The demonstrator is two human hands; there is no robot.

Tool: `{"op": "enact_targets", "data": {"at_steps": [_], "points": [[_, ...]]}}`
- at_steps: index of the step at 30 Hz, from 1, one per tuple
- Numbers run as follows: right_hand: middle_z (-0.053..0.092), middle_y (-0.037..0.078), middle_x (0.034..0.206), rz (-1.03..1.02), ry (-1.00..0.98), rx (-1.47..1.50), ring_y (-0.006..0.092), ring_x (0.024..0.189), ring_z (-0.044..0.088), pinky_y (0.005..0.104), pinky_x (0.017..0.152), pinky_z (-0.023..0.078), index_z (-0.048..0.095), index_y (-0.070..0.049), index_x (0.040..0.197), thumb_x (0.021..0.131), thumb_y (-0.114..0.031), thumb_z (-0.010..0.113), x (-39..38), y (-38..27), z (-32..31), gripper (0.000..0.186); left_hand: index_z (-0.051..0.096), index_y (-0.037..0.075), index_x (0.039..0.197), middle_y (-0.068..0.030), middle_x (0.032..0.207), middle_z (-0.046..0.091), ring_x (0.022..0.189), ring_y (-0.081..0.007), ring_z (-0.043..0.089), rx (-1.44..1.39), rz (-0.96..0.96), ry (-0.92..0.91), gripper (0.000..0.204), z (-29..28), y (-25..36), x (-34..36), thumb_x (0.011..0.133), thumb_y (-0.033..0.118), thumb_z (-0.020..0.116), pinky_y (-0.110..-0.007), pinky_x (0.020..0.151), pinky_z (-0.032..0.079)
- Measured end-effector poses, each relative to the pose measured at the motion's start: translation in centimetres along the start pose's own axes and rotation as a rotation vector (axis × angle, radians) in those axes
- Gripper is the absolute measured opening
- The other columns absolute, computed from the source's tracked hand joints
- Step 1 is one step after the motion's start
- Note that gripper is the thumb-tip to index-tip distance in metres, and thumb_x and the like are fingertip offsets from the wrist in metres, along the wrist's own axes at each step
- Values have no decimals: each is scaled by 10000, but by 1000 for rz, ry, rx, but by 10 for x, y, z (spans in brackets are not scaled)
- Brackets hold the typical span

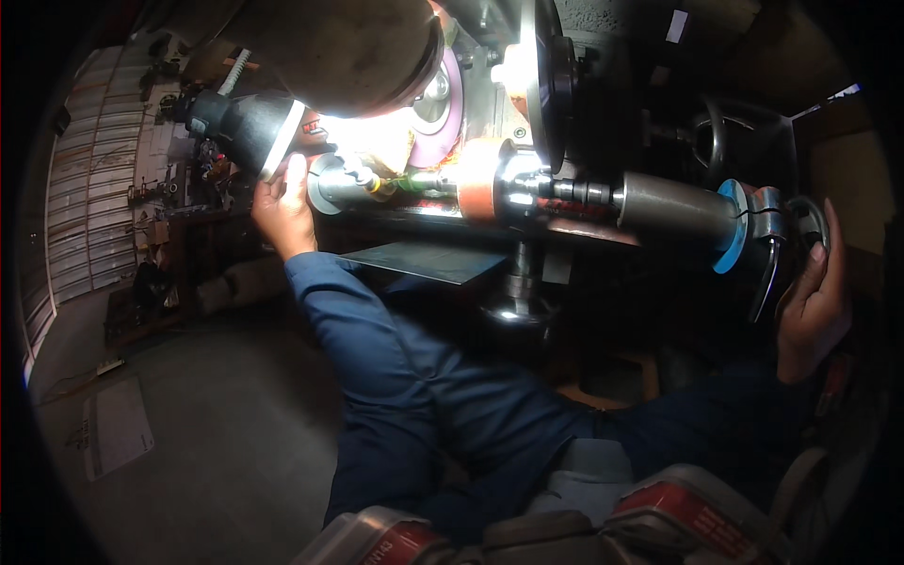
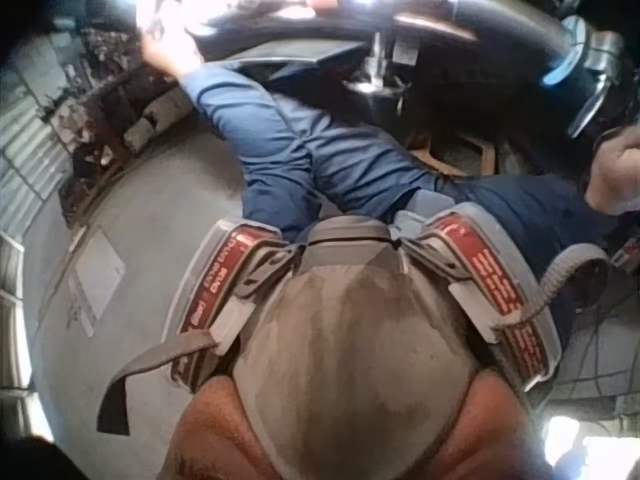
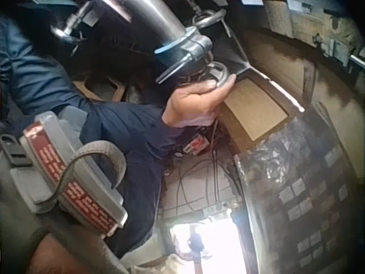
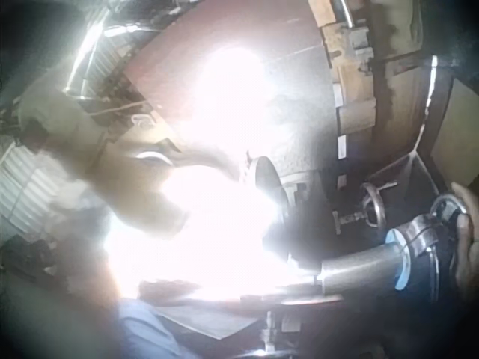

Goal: Operate a precision lathe or grinder to machine a metal component.

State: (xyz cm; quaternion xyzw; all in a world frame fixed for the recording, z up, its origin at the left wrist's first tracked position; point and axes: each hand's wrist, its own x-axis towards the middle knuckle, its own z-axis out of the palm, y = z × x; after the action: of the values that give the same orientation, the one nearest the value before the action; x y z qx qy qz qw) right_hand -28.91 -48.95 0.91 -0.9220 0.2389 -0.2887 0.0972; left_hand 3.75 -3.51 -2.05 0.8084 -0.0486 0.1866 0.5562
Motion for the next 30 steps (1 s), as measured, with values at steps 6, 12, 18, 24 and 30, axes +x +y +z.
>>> {"op": "enact_targets", "data": {"at_steps": [6, 12, 18, 24, 30], "points": [[659, 124, 1156, 165, -214, -16, 261, 1096, 627, 334, 887, 486, 614, -125, 1241, 1002, -202, 413, 22, -1, -8, 322, 622, -44, 958, -164, 929, 691, 860, -188, 672, -40, -13, 12, 154, -1, 0, -2, 848, 32, 699, -265, 790, 527], [674, 124, 1063, 142, -440, 43, 243, 1012, 638, 336, 880, 476, 657, -71, 1107, 977, -236, 481, 53, 26, 1, 274, 623, -38, 962, -153, 922, 691, 833, -178, 663, -51, 16, 4, 187, -3, 1, -2, 835, 56, 724, -267, 779, 522], [626, 68, 792, 265, -787, 358, 153, 734, 583, 298, 668, 460, 666, 5, 842, 872, -235, 557, 98, 32, 11, 265, 630, -35, 976, -125, 906, 691, 810, -166, 655, -177, 5, 27, 242, 3, 9, -8, 805, 72, 763, -263, 766, 515], [576, -32, 612, 509, -1315, 443, 21, 458, 448, 196, 391, 301, 705, -37, 798, 896, -276, 575, 126, 34, 26, 290, 642, -42, 975, -116, 921, 697, 822, -141, 659, -109, -57, 0, 220, 9, 16, -8, 807, 51, 749, -247, 758, 511], [541, -53, 560, 582, -1370, 386, 15, 404, 404, 195, 378, 266, 676, -68, 762, 942, -279, 563, 127, 31, 39, 299, 654, -43, 943, -91, 907, 702, 779, -113, 645, -89, -57, 2, 251, 4, 8, -4, 767, 77, 788, -229, 696, 502]]}}
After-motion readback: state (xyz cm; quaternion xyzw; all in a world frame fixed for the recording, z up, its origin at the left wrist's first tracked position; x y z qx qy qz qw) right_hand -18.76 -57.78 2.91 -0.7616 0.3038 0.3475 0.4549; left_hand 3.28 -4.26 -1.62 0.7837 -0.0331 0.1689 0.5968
